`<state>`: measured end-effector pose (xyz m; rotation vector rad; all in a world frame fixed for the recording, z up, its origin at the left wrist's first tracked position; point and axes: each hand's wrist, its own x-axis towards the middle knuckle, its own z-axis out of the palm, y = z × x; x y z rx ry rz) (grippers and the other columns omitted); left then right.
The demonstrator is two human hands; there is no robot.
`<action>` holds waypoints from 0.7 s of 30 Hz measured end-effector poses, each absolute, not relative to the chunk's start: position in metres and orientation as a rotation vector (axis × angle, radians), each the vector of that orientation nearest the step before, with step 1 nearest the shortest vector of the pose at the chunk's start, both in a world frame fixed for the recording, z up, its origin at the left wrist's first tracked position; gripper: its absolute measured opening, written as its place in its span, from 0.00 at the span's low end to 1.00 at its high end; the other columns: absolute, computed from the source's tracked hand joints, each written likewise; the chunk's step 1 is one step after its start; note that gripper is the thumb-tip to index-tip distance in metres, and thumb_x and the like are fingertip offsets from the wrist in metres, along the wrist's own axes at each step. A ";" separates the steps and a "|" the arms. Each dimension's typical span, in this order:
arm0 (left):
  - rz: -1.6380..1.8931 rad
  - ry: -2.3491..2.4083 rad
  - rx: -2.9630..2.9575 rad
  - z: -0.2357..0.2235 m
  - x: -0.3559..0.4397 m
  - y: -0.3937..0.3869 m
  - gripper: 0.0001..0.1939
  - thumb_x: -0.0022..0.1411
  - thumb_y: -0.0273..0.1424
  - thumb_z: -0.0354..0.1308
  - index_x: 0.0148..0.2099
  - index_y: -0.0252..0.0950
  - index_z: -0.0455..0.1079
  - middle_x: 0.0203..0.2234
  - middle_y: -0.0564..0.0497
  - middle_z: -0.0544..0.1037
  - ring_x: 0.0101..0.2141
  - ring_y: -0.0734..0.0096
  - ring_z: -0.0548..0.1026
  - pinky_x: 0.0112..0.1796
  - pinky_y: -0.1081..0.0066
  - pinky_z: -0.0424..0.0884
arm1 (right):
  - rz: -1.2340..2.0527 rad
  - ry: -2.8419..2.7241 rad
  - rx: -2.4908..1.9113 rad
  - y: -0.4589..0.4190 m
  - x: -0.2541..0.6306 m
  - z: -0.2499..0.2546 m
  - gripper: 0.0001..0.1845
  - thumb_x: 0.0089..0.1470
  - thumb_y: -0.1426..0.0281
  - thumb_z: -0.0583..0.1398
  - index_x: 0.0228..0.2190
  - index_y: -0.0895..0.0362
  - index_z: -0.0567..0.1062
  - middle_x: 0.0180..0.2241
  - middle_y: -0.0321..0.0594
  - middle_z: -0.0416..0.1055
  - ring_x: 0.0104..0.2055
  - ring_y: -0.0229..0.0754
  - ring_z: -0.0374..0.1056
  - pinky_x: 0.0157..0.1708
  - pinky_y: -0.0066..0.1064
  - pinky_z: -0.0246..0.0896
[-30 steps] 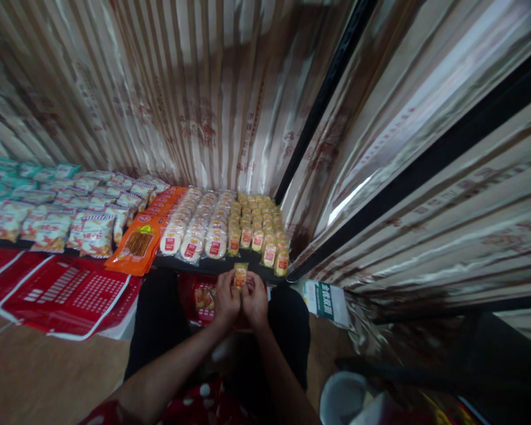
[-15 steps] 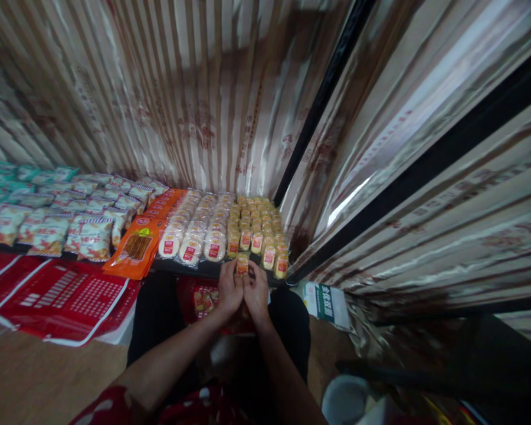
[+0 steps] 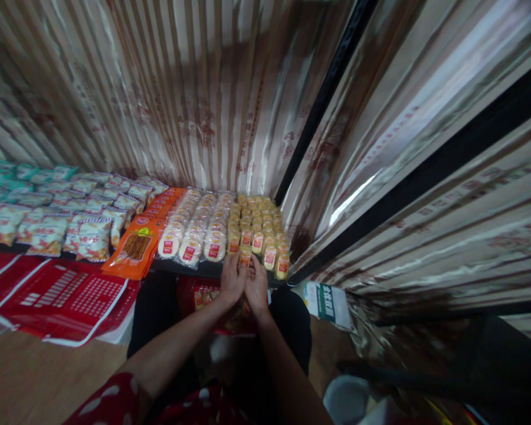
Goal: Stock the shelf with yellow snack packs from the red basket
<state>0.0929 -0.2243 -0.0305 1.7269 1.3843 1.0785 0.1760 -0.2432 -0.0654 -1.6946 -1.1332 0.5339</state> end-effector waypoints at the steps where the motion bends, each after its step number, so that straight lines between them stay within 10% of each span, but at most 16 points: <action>1: 1.071 1.380 1.726 -0.030 0.094 -0.224 0.23 0.57 0.24 0.46 0.54 0.34 0.65 0.49 0.44 0.70 0.51 0.64 0.67 0.55 0.61 0.61 | 0.531 -1.115 -1.697 -0.242 0.177 -0.067 0.27 0.52 0.67 0.54 0.55 0.53 0.65 0.42 0.44 0.67 0.35 0.39 0.70 0.37 0.32 0.68; 21: 0.990 1.298 1.686 -0.034 0.104 -0.213 0.22 0.62 0.30 0.46 0.57 0.31 0.65 0.59 0.42 0.64 0.60 0.64 0.60 0.61 0.60 0.54 | 0.507 -1.034 -1.681 -0.214 0.182 -0.074 0.30 0.49 0.71 0.50 0.55 0.56 0.65 0.37 0.42 0.66 0.34 0.39 0.66 0.39 0.32 0.65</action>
